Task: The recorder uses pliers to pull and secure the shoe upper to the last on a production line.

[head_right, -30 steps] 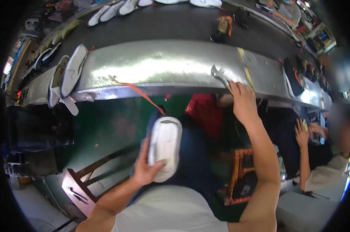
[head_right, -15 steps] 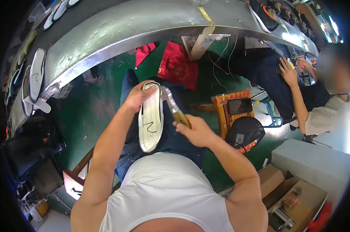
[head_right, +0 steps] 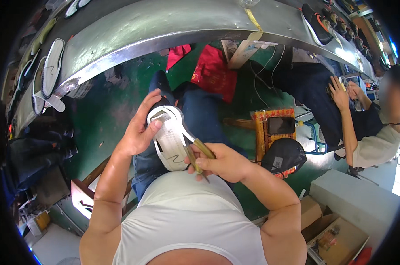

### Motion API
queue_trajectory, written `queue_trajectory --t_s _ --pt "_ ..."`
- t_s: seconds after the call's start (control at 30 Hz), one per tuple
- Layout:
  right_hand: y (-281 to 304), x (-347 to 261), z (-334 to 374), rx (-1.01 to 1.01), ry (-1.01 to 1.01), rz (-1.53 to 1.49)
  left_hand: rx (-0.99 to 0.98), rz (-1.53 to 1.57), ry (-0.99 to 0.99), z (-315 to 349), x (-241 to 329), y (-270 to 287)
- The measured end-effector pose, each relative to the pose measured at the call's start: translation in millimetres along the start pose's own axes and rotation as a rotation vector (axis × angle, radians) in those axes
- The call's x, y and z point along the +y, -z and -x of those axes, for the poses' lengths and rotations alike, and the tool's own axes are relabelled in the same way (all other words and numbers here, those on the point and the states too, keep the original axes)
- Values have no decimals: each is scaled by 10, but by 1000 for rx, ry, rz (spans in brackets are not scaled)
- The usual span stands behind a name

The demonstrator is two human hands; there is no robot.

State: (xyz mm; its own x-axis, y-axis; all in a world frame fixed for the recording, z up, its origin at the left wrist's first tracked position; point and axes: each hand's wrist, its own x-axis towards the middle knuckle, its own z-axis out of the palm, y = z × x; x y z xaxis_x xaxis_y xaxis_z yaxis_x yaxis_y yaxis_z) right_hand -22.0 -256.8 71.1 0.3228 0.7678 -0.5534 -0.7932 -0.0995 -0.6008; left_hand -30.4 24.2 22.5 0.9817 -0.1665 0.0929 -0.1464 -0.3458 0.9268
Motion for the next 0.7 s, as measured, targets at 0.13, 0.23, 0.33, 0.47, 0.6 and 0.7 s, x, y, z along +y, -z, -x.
queue_trajectory --t_s 0.13,0.23,0.33,0.47,0.6,0.7 --pt "163 -59 -252 152 -25 548 -37 155 90 59 -123 85" --pt "316 223 -568 302 340 982 -45 265 114 43 -426 132" --pt "391 542 -867 461 693 1069 -80 539 179 36 -580 210" --pt "143 378 -570 447 408 1229 -105 613 149 61 -499 244" --pt "-80 171 -428 438 198 1354 190 513 288 38 -514 -39" --pt "18 26 -370 371 183 1386 193 545 292 8 -512 -53"
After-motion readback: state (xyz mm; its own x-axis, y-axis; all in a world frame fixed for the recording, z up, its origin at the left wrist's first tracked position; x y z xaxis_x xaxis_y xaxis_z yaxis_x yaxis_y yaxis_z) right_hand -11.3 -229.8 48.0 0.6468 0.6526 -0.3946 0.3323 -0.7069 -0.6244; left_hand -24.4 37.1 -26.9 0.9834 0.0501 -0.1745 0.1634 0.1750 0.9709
